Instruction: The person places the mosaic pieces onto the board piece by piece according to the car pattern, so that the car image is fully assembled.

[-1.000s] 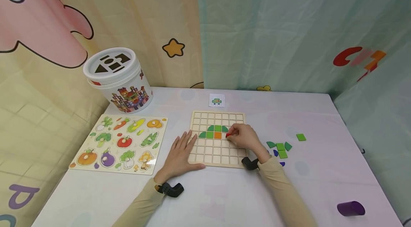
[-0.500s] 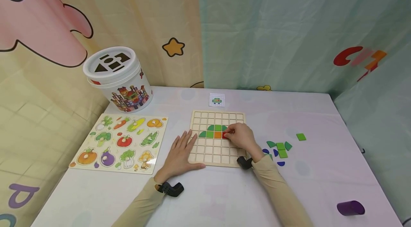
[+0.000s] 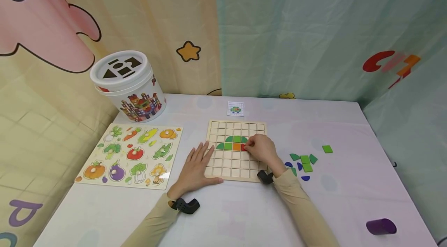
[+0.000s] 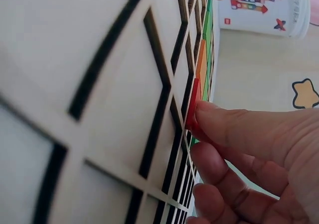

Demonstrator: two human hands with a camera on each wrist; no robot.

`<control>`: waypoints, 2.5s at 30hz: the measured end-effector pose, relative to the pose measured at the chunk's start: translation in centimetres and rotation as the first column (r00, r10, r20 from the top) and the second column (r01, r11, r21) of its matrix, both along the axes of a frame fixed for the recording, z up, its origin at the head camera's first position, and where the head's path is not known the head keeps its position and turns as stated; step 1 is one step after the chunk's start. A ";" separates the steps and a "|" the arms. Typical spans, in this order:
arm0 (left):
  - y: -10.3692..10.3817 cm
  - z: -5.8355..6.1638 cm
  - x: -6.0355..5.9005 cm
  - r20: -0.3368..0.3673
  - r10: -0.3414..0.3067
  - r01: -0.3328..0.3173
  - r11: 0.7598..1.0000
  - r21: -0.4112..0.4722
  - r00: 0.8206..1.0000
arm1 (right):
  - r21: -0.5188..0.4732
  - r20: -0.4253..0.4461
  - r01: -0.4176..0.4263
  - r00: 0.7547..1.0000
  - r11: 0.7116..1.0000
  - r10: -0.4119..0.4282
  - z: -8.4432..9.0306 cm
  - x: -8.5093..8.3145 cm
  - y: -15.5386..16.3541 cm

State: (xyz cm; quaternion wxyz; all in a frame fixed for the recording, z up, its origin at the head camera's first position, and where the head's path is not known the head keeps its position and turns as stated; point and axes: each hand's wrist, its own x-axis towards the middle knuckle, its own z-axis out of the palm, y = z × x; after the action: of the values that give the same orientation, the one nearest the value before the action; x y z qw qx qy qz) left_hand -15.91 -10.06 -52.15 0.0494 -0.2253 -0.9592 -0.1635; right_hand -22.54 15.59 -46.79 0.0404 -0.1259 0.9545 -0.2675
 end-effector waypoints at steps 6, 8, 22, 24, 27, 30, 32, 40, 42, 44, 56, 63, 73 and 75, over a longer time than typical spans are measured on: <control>0.0 0.1 0.0 0.013 0.006 -0.006 1.000 -0.007 1.000 | -0.002 0.013 -0.070 0.997 0.998 0.070 0.3 0.9 0.5; 0.0 0.1 0.0 0.019 0.008 -0.008 1.000 -0.007 1.000 | -0.002 0.024 -0.108 0.994 0.994 0.108 0.4 1.3 0.8; 0.1 -0.2 0.0 -0.006 -0.006 0.006 1.000 0.016 1.000 | -0.104 -0.136 -0.108 0.986 0.989 0.094 0.7 3.2 5.9; 0.1 -0.2 0.0 0.000 -0.007 0.007 1.000 0.011 1.000 | -0.110 -0.148 -0.063 0.988 0.992 0.046 0.7 3.5 7.2; 0.1 -0.2 0.1 -0.001 -0.010 0.010 1.000 0.009 1.000 | -0.117 -0.167 0.000 0.986 0.993 -0.020 0.7 3.9 9.1; 0.1 -0.3 0.1 -0.011 -0.009 0.009 1.000 0.016 1.000 | -0.122 -0.166 0.059 0.983 0.991 -0.079 0.7 4.3 10.8; 0.1 -0.3 0.1 -0.020 -0.009 0.009 1.000 0.018 1.000 | -0.107 -0.147 0.093 0.983 0.990 -0.108 0.7 4.5 11.9; 0.0 -0.3 0.3 -0.003 0.001 -0.001 1.000 0.003 1.000 | -0.035 -0.005 0.127 0.992 0.991 -0.127 0.4 5.3 14.3; 0.0 -0.2 0.3 0.002 0.004 -0.004 1.000 -0.002 1.000 | -0.024 0.015 0.121 0.993 0.992 -0.121 0.2 5.4 14.5; 0.0 -0.2 0.3 0.005 0.007 -0.007 1.000 -0.006 1.000 | -0.014 0.023 0.120 0.993 0.993 -0.120 0.1 5.4 14.6; 0.0 -0.1 0.1 0.021 0.011 -0.011 1.000 -0.012 1.000 | -0.024 0.016 0.134 0.991 0.991 -0.133 -0.2 5.1 14.5; 0.1 0.0 0.1 0.030 0.010 -0.010 1.000 0.000 1.000 | -0.025 0.034 0.145 0.989 0.989 -0.144 -0.1 4.5 14.4; 0.1 0.1 0.1 0.022 0.006 -0.006 1.000 -0.003 1.000 | 0.002 0.092 0.144 0.985 0.990 -0.143 0.3 3.8 13.7; 0.0 0.0 0.1 0.024 0.007 -0.007 1.000 -0.001 1.000 | 0.004 0.098 0.139 0.986 0.990 -0.138 0.4 3.7 13.5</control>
State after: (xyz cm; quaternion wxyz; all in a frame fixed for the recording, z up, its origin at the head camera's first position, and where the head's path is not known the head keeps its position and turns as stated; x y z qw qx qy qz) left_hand -15.85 -10.02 -52.10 0.0386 -0.2199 -0.9606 -0.1658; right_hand -18.82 29.06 -46.43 0.0684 -0.0460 0.9573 -0.2769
